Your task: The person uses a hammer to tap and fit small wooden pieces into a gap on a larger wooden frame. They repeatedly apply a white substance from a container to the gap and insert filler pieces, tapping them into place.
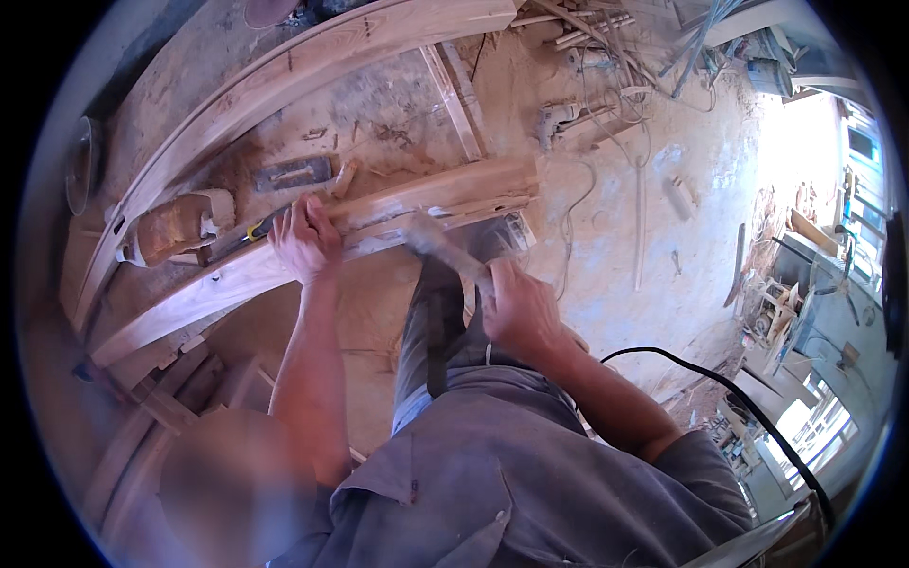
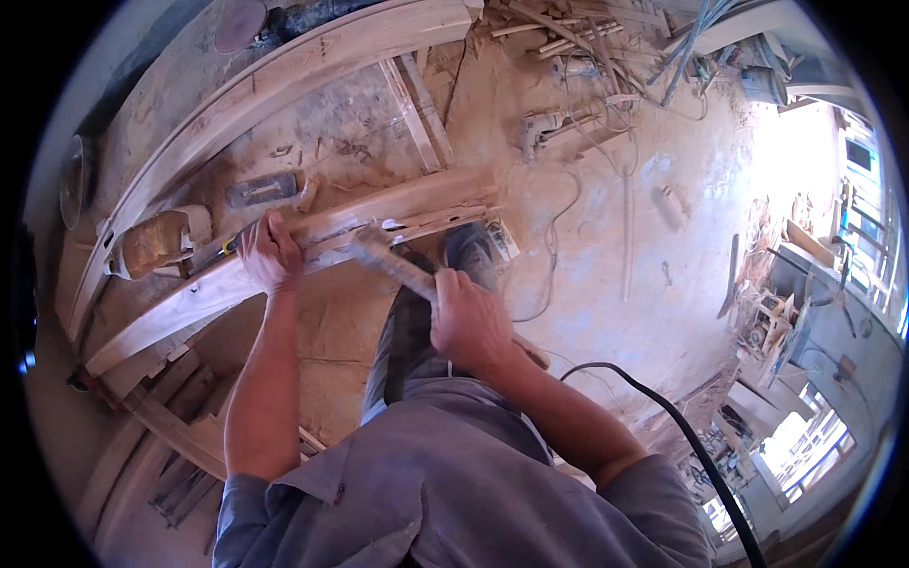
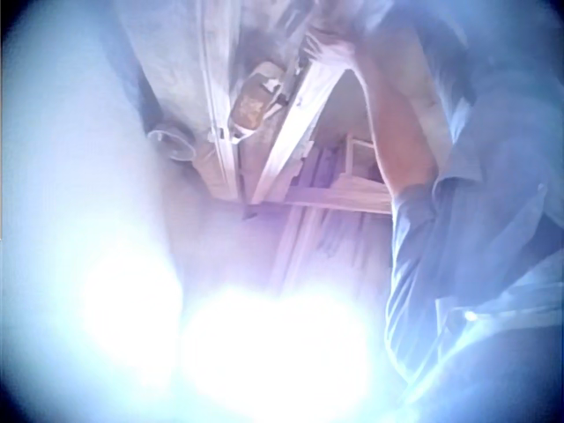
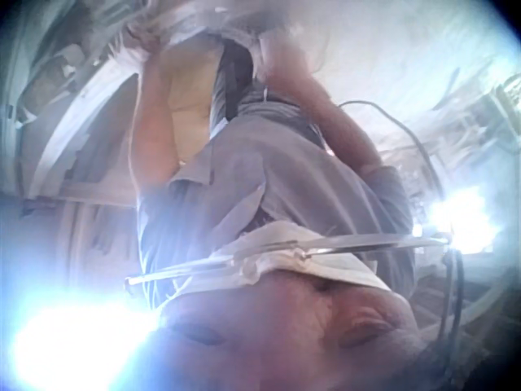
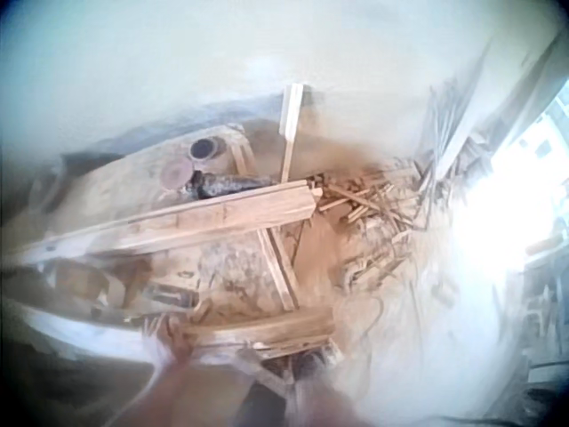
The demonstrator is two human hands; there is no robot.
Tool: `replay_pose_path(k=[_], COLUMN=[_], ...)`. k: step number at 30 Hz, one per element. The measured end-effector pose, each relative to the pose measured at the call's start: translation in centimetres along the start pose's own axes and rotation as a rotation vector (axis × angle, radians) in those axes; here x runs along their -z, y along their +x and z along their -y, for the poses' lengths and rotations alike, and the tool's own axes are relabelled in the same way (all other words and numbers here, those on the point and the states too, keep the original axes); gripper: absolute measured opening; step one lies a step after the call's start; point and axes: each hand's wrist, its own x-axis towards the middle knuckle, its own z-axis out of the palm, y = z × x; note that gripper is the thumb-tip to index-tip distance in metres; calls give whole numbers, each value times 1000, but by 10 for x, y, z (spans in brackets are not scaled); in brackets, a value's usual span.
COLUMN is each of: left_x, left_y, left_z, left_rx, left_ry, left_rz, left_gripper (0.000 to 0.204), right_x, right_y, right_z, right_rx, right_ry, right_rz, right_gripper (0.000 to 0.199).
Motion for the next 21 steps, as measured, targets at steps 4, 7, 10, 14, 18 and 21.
replay_pose_path(k=[4, 7, 10, 14, 18, 21], left_x=[1, 4, 8, 9, 8, 8], left_y=[1, 2, 1, 1, 3, 3], left_z=[-2, -4, -7, -9, -9, -9], left_rx=[-8, -8, 22, 57, 17, 22], left_ry=[21, 28, 13, 23, 9, 3], left_rz=[9, 15, 55, 88, 34, 46], left_gripper=[29, 29, 29, 29, 28, 27], right_x=[-1, 0, -1, 9, 13, 9], right_y=[-3, -5, -5, 2, 1, -3], right_z=[15, 30, 45, 47, 49, 57], right_rx=[20, -73, -51, -78, -308, -157], right_ry=[132, 184, 239, 362, 328, 307], right_rz=[80, 322, 415, 451, 403, 451], right_gripper=[38, 41, 40, 42, 45, 46])
